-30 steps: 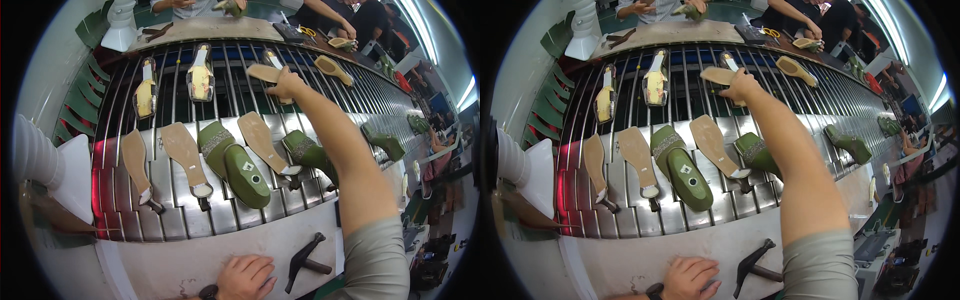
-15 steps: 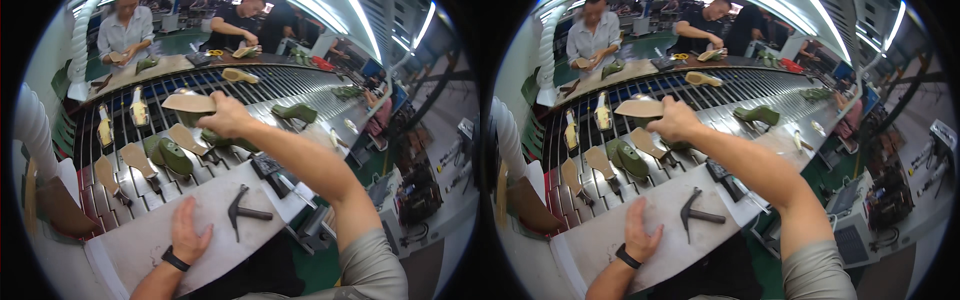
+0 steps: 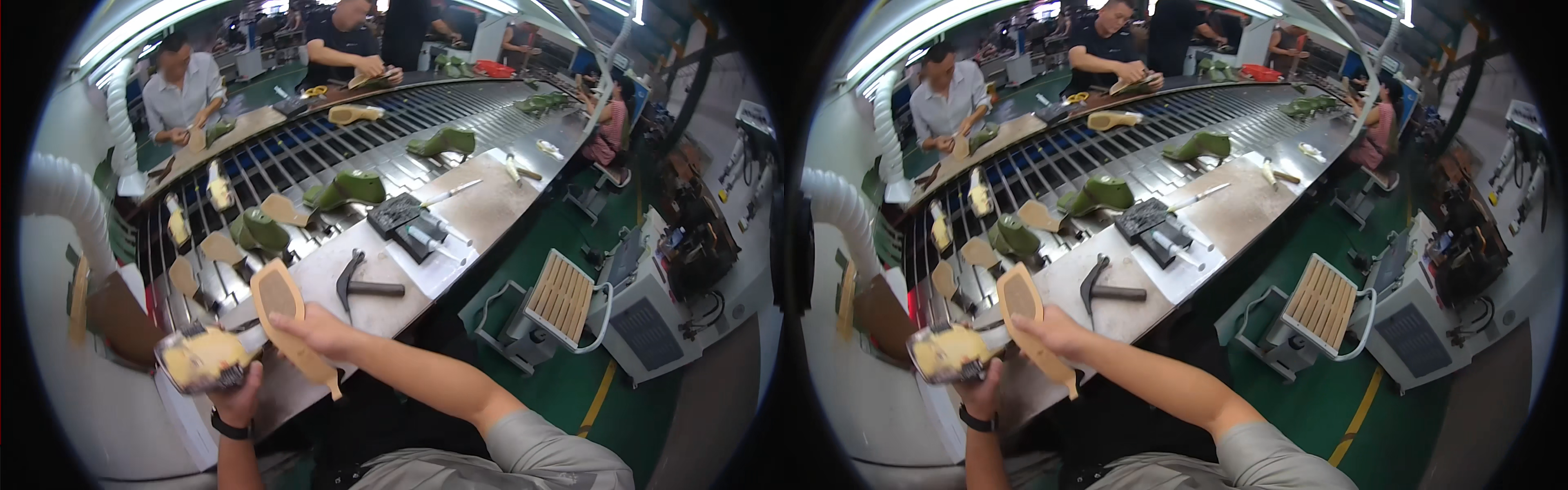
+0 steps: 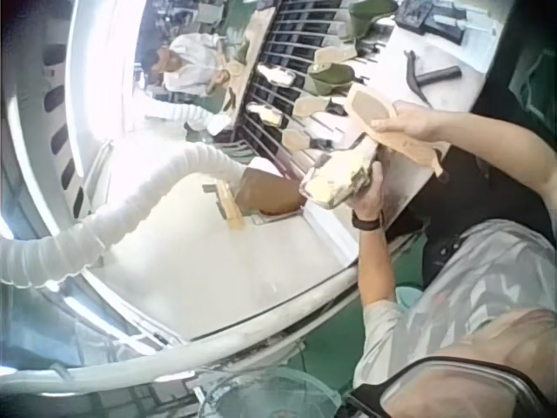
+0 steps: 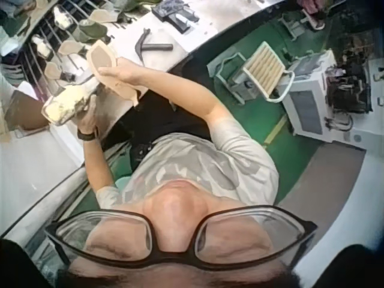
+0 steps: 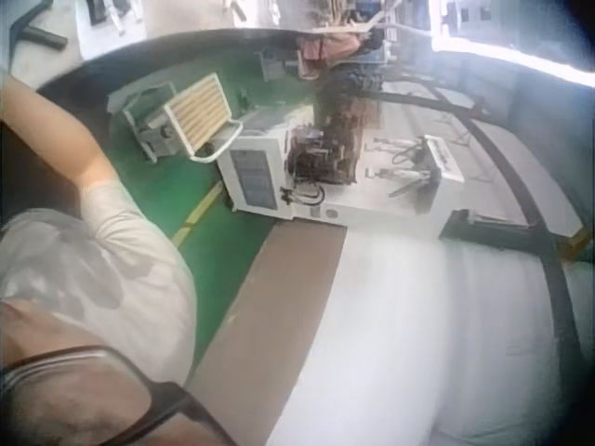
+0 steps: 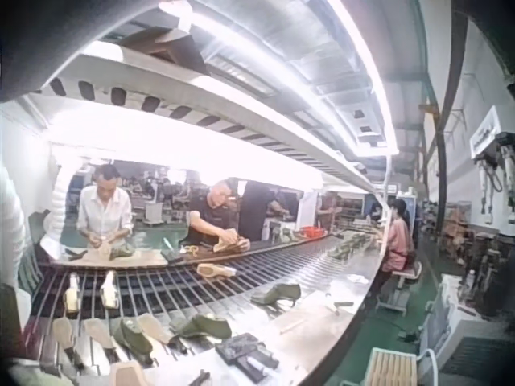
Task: The person attaches soles to shoe uppers on shoe lasts by hand, hammers the edges using a hammer, and applies adhesive along the seam using a syringe.
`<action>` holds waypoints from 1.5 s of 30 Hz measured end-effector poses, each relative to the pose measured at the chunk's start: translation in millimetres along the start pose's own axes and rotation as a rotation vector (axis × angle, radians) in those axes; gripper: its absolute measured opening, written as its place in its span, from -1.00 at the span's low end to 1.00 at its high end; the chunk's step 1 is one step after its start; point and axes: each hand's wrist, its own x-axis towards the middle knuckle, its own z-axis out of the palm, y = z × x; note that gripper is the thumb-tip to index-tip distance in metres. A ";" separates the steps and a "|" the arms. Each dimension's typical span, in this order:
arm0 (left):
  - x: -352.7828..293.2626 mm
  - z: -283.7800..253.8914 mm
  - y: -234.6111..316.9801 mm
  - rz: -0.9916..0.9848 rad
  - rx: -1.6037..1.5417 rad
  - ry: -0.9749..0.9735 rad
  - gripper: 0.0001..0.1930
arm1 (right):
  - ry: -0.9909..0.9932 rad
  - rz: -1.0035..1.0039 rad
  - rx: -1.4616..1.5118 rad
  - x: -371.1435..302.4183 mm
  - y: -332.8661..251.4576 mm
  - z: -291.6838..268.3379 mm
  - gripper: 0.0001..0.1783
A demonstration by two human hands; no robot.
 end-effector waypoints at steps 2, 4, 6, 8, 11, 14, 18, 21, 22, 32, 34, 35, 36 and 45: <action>23.0 -22.4 1.0 -0.223 -0.179 -0.038 -0.30 | 0.030 -0.173 -0.095 31.5 6.0 -21.6 -0.49; 43.4 -22.0 -21.6 -0.063 -0.390 0.101 -0.46 | 0.234 -0.123 -0.727 48.1 -10.6 -37.2 -0.48; 70.8 -17.7 -40.7 -0.079 -0.490 0.172 -0.55 | 0.351 -0.231 -0.728 53.3 -16.1 -52.8 -0.54; 90.7 -13.8 -52.8 -0.162 -0.572 0.225 -0.39 | 0.346 -0.171 -0.843 64.8 -15.8 -65.6 -0.58; 94.0 -8.0 -28.9 -0.298 -0.680 0.082 -0.10 | 0.544 -0.149 -1.125 51.7 -20.6 -52.5 -0.45; 80.4 -12.7 -37.3 -0.340 -0.753 0.111 -0.08 | 0.681 -0.556 -0.871 40.0 -4.4 -48.2 -0.41; 82.2 -8.6 -33.3 -0.364 -0.849 0.079 0.00 | 0.192 -0.370 -0.087 -9.2 7.3 -45.0 -0.61; 84.6 -8.3 -32.2 -0.349 -0.829 0.068 0.08 | 0.251 -0.280 -0.486 -24.6 31.1 -27.9 -0.64; 82.7 -8.8 -26.9 -0.353 -0.829 0.049 0.10 | 0.225 -0.344 -0.150 -23.2 31.0 -22.1 -0.62; 77.8 -22.6 -11.4 -0.379 -0.888 0.050 -0.04 | 0.358 -0.251 -0.398 -1.5 32.8 -5.8 -0.66; 78.6 -24.7 -9.6 -0.381 -0.894 0.029 -0.04 | 0.327 -0.212 -0.450 -0.9 31.5 -7.8 -0.68; 79.0 -25.7 -8.1 -0.378 -0.901 0.007 -0.03 | 0.329 -0.206 -0.446 -0.6 31.1 -6.2 -0.68; 78.7 -26.6 -5.2 -0.404 -0.937 -0.004 -0.02 | 0.357 -0.205 -0.437 -0.4 30.7 -4.2 -0.67; 80.2 -29.7 -1.0 -0.401 -0.908 -0.057 0.06 | 0.391 -0.208 -0.467 4.6 27.7 1.0 -0.71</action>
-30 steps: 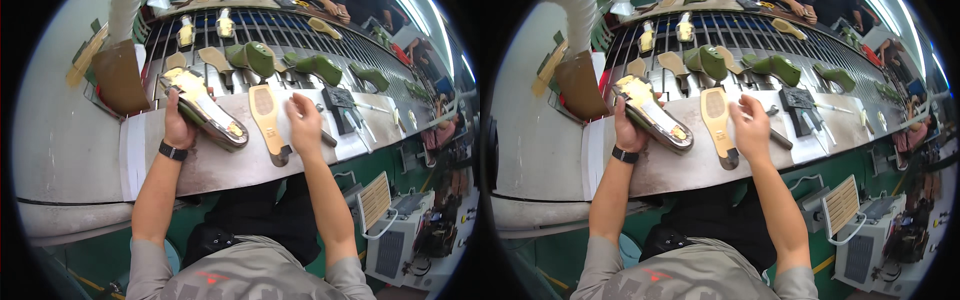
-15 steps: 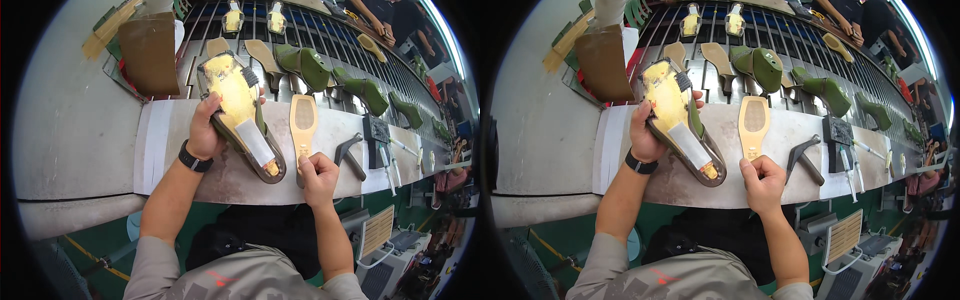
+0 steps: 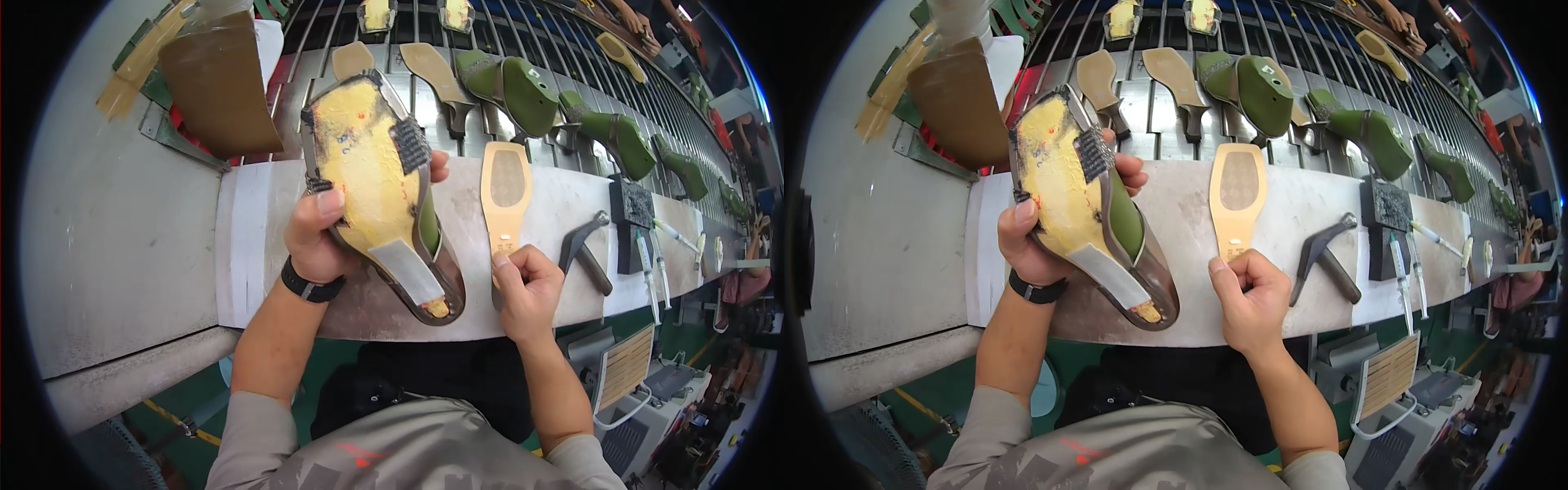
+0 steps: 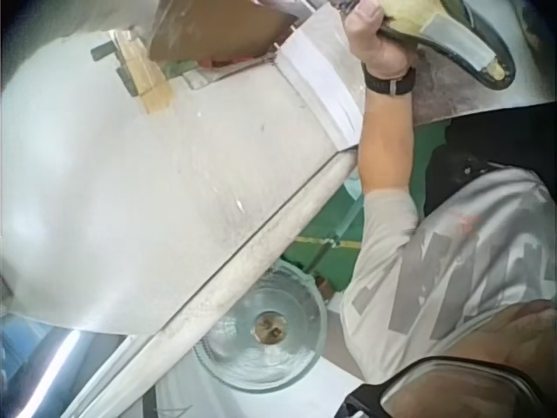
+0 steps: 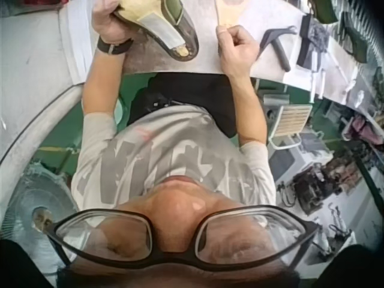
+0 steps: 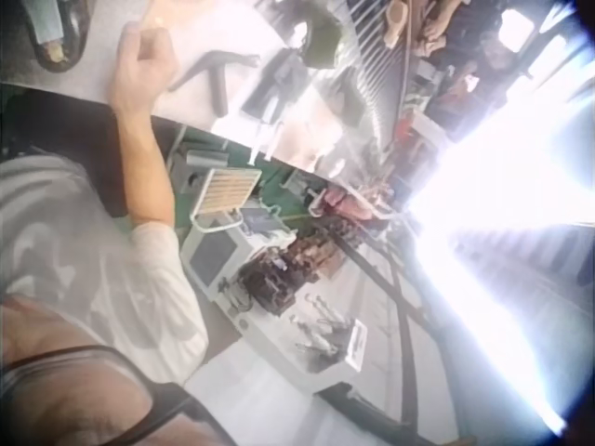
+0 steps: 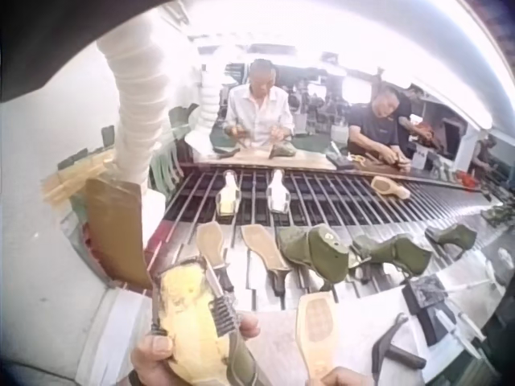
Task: The person attaches soles to shoe uppers on shoe lasts by hand, hammers the edges using a hammer, and applies adhesive along the seam using a syringe.
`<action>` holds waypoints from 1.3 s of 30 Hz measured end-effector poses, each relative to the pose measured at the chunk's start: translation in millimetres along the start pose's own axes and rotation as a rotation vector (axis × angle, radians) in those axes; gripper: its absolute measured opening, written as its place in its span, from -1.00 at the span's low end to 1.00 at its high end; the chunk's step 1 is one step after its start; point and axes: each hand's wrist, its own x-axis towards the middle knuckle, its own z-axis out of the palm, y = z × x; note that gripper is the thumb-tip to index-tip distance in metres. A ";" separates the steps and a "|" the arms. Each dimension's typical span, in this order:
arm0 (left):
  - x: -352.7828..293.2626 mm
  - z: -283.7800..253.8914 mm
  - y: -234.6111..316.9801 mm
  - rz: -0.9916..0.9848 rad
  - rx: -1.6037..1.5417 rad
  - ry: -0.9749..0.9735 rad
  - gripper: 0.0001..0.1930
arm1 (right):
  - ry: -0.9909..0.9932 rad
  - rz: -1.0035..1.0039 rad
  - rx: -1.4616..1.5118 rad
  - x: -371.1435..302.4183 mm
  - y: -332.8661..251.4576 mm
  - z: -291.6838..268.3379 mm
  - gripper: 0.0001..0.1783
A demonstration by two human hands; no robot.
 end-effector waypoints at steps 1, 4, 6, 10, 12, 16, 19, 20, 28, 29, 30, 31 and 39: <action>-0.6 0.4 0.8 0.006 0.014 -0.017 0.05 | -0.023 0.018 -0.038 -1.0 -2.2 -1.0 -0.75; 2.2 0.6 -0.7 0.020 0.003 0.029 0.05 | 0.027 -0.062 0.072 -7.2 6.5 -2.5 -0.86; 3.0 -3.9 -4.9 0.040 -0.001 0.015 0.02 | 0.048 -0.146 -0.008 -15.1 15.5 -11.7 -0.79; 4.0 -7.6 -7.3 0.081 -0.017 0.024 -0.03 | 0.096 -0.438 -0.484 -34.5 21.3 -27.6 -0.73; 2.3 -7.3 -6.1 0.096 -0.025 0.040 -0.05 | 0.109 -0.345 -0.317 -60.0 27.0 -34.0 -0.81; 5.1 -2.3 -10.2 0.108 -0.070 0.068 -0.14 | 0.091 -0.121 0.318 -149.5 41.4 -68.2 -0.85; 5.7 -0.2 -9.5 0.109 -0.095 0.019 -0.18 | -0.085 0.304 0.856 -188.3 45.4 -77.4 -0.62; 5.4 1.9 -8.1 0.100 -0.116 -0.022 -0.19 | -0.176 0.455 0.946 -190.3 59.6 -83.9 -0.55; -23.7 65.5 -12.6 0.046 0.072 -0.159 0.00 | -0.105 0.280 0.691 -145.8 7.3 -58.1 -0.74; -22.0 73.0 -6.6 0.048 0.136 -0.158 0.01 | -0.170 0.116 0.637 -141.9 -0.1 -53.0 -0.67; -22.2 83.7 -0.5 0.048 0.198 -0.156 0.02 | -0.232 -0.044 0.578 -139.7 -8.5 -49.4 -0.59; -24.2 102.5 12.5 0.065 0.173 -0.137 -0.03 | -0.285 -0.127 0.495 -136.2 -21.7 -46.3 -0.53; -60.2 124.5 22.7 0.113 0.338 -0.092 -0.31 | -0.451 -0.190 0.439 -104.1 -60.7 -17.0 -0.59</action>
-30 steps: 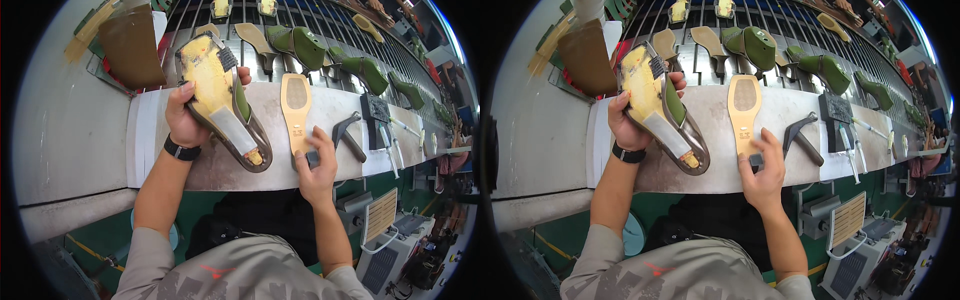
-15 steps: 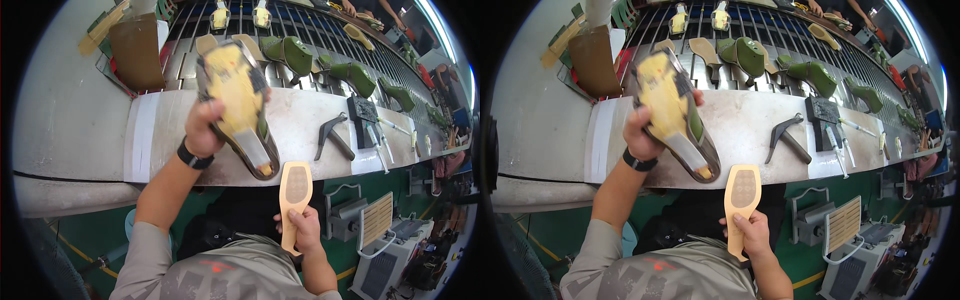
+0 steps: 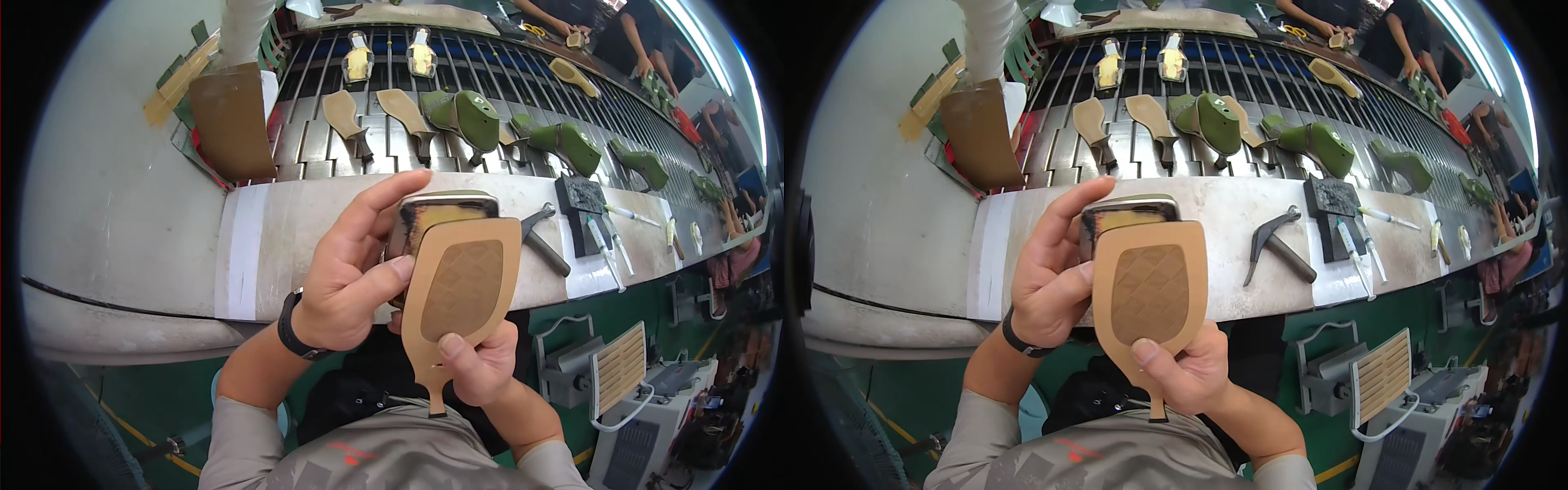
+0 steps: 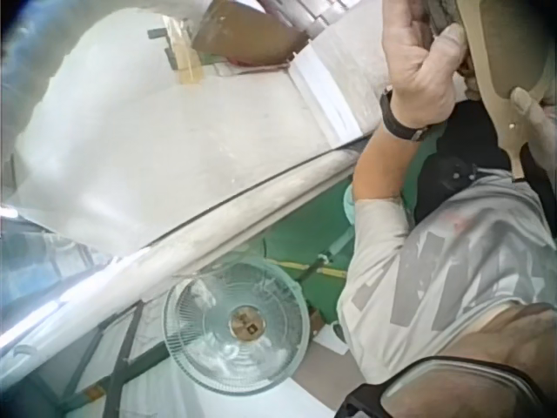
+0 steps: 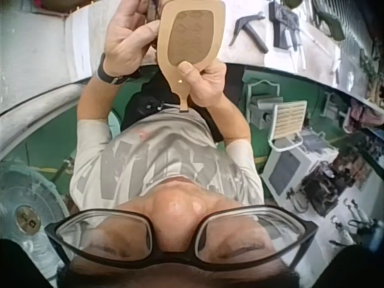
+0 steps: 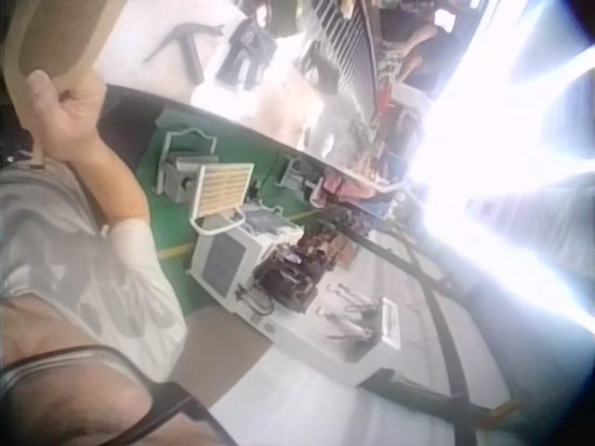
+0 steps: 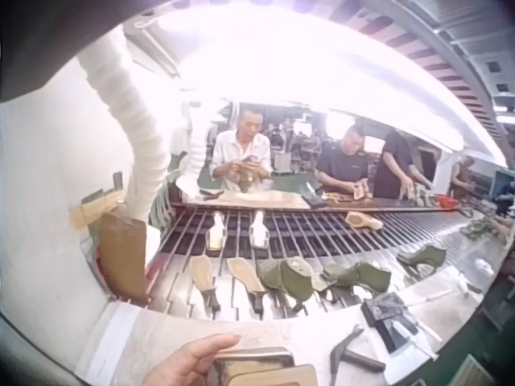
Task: The person attaches soles to shoe uppers on shoe lasts by hand, hammers the edges using a hammer, and applies adhesive along the seam using a syringe.
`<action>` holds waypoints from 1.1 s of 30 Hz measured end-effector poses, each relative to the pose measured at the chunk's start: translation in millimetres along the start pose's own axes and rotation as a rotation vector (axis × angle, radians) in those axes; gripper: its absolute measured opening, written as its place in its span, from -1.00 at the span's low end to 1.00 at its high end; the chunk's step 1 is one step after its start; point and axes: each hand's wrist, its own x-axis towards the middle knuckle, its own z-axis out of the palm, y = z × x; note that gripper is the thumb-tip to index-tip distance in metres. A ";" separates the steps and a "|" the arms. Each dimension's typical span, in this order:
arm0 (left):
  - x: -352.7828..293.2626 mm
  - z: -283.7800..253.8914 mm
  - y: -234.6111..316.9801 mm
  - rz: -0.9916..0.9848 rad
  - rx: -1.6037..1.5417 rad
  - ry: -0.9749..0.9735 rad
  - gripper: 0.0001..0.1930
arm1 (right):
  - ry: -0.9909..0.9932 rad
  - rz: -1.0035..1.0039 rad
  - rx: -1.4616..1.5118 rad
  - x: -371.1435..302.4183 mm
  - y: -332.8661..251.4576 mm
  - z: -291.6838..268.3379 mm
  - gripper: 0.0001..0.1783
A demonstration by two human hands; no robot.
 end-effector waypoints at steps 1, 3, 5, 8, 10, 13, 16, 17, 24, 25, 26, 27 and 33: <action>1.5 -1.8 2.4 0.021 -0.059 0.003 -0.31 | -0.005 0.001 0.001 1.2 1.1 -0.9 -0.59; 6.3 -7.6 8.8 0.042 -0.115 0.014 -0.31 | -0.047 -0.035 0.051 3.7 2.8 -0.2 -0.55; 13.2 -15.8 15.4 -0.088 0.009 -0.012 -0.28 | -0.057 0.036 0.077 0.7 -10.1 8.6 -0.55; 11.3 -15.4 4.8 0.015 -0.033 -0.021 -0.31 | -0.058 0.086 0.078 7.4 -23.1 19.6 -0.56; 5.3 -11.7 1.6 0.096 -0.093 -0.059 -0.39 | -0.038 0.077 0.060 7.8 -22.8 21.5 -0.56; 3.0 -8.7 15.3 -0.095 -0.227 -0.054 -0.40 | -0.038 0.116 -0.005 7.3 -18.1 14.0 -0.60; -0.7 -4.7 11.1 -0.074 -0.304 -0.074 -0.21 | 0.005 0.031 -0.085 4.1 -18.0 14.7 -0.62; -2.3 -4.9 8.9 -0.020 -0.199 -0.119 -0.12 | 0.004 0.044 -0.102 3.9 -22.3 16.6 -0.63; -4.8 -9.5 4.9 0.086 0.023 -0.228 -0.04 | 0.026 0.023 -0.133 0.4 -21.7 17.8 -0.66; -5.2 -9.3 5.3 0.100 0.052 -0.232 -0.04 | 0.028 0.023 -0.134 2.7 -21.2 19.4 -0.66; -5.5 -8.9 5.8 0.100 0.051 -0.234 -0.04 | 0.031 -0.060 -0.137 7.1 -20.8 21.4 -0.74; -5.9 -8.9 5.9 0.097 0.053 -0.236 -0.05 | 0.033 -0.142 -0.140 9.4 -20.3 22.6 -0.79; -6.7 -6.9 5.4 0.113 0.052 -0.241 -0.09 | 0.061 -0.148 -0.085 8.6 -21.0 25.8 -0.79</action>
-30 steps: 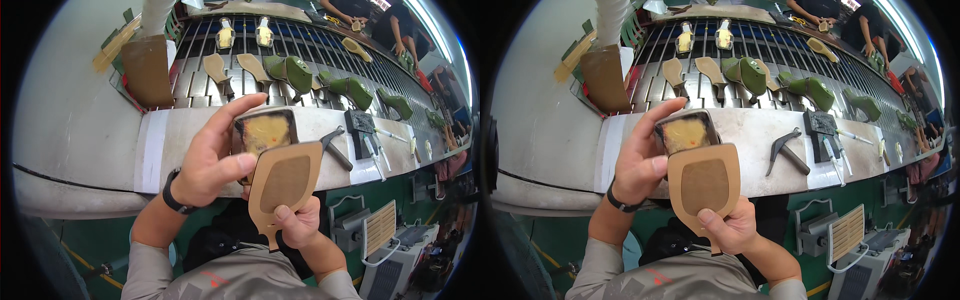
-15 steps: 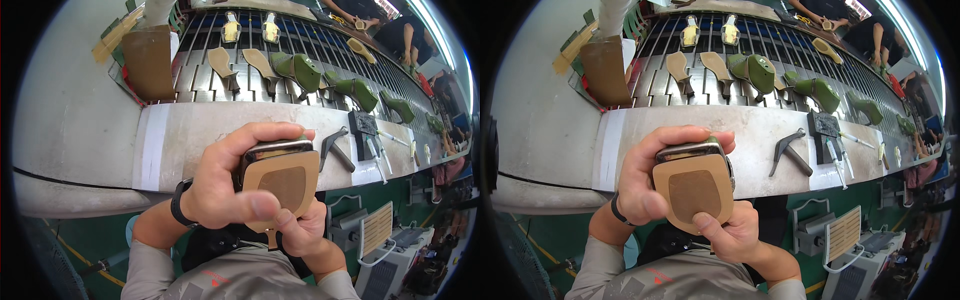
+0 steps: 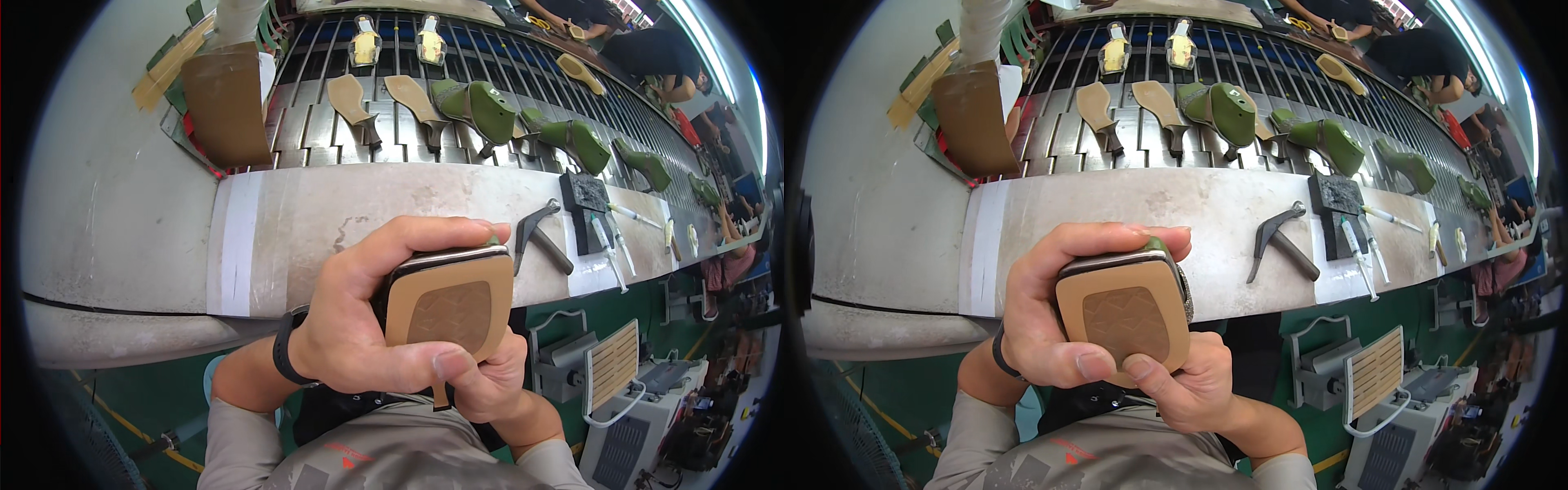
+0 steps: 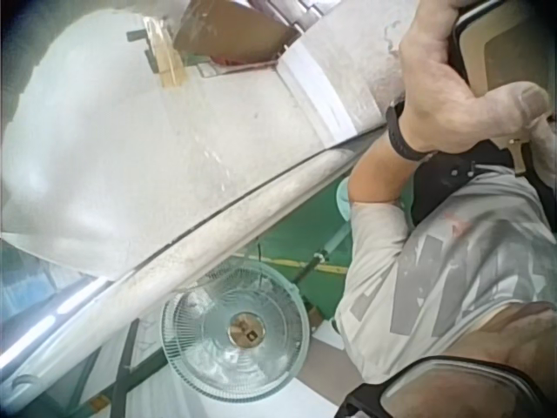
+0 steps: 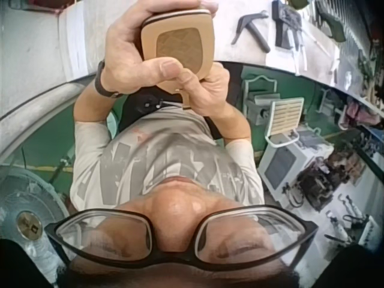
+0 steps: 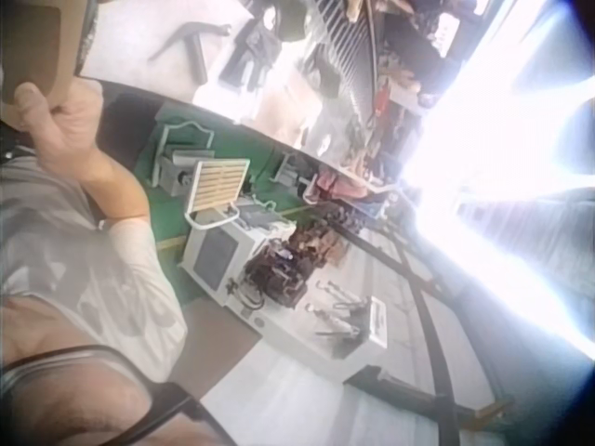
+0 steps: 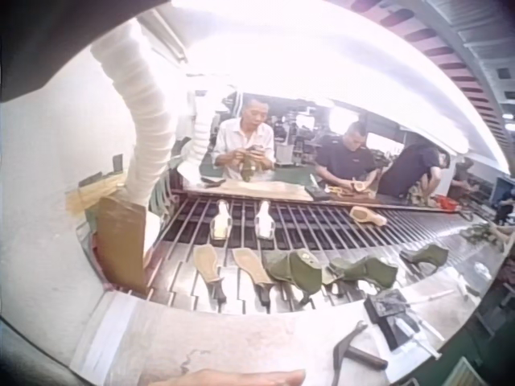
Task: The person attaches soles to shoe uppers on shoe lasts by hand, hammers the edges using a hammer, and applies adhesive along the seam using a syringe.
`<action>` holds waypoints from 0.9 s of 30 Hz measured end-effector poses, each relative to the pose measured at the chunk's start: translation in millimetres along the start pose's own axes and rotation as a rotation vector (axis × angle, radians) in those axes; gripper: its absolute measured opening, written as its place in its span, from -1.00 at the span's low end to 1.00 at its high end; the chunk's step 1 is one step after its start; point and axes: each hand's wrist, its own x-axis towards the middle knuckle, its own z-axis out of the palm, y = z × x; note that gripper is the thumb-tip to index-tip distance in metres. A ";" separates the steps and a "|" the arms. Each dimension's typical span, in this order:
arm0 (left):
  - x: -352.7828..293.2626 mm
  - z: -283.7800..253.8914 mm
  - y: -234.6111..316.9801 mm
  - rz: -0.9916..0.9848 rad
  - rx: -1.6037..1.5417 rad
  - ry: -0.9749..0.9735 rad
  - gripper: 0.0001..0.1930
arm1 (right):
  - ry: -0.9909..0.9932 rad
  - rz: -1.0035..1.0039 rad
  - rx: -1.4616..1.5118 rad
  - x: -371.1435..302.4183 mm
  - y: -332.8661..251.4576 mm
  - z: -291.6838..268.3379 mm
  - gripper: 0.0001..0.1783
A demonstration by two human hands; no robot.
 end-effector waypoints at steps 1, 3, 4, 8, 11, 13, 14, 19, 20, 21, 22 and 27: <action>-0.3 0.5 0.2 0.005 0.002 0.000 -0.10 | 0.000 -0.001 0.000 -0.4 0.3 -0.8 -0.79; -0.3 2.4 1.5 -0.006 -0.005 0.006 -0.13 | -0.025 -0.001 -0.012 -1.3 0.9 -2.7 -0.80; -0.3 3.7 2.6 -0.017 -0.012 0.013 -0.15 | -0.025 -0.002 -0.011 -1.5 0.5 -2.6 -0.80; 2.0 18.1 22.7 -0.178 -0.078 0.127 -0.25 | -0.013 0.031 -0.036 -2.4 -0.1 -3.7 -0.79; 6.3 24.7 31.3 -0.391 -0.189 0.303 -0.34 | -0.013 0.040 -0.042 -3.0 -2.2 -4.5 -0.78; 3.3 19.4 24.3 -0.245 -0.060 0.157 -0.34 | -0.018 0.043 -0.039 -2.4 -6.7 -6.3 -0.77; 3.6 16.9 23.1 -0.243 -0.055 0.164 -0.34 | -0.026 0.103 -0.002 -2.7 -10.0 -10.7 -0.76; 10.3 14.4 15.1 -0.172 0.020 0.060 -0.29 | 0.027 0.140 0.072 0.0 -17.2 -12.6 -0.71; 11.9 15.9 15.2 -0.194 -0.003 0.068 -0.28 | 0.046 0.199 0.084 -3.7 -18.1 -15.3 -0.72; 13.1 17.8 16.2 -0.193 -0.002 0.068 -0.28 | 0.063 0.256 0.098 -5.7 -18.8 -16.7 -0.70; 14.1 19.8 17.3 -0.193 0.000 0.066 -0.31 | 0.063 0.256 0.098 -5.4 -19.9 -16.5 -0.70; 20.3 25.4 21.1 -0.263 -0.173 0.109 -0.37 | 0.103 0.262 0.027 -4.6 -25.1 -19.4 -0.61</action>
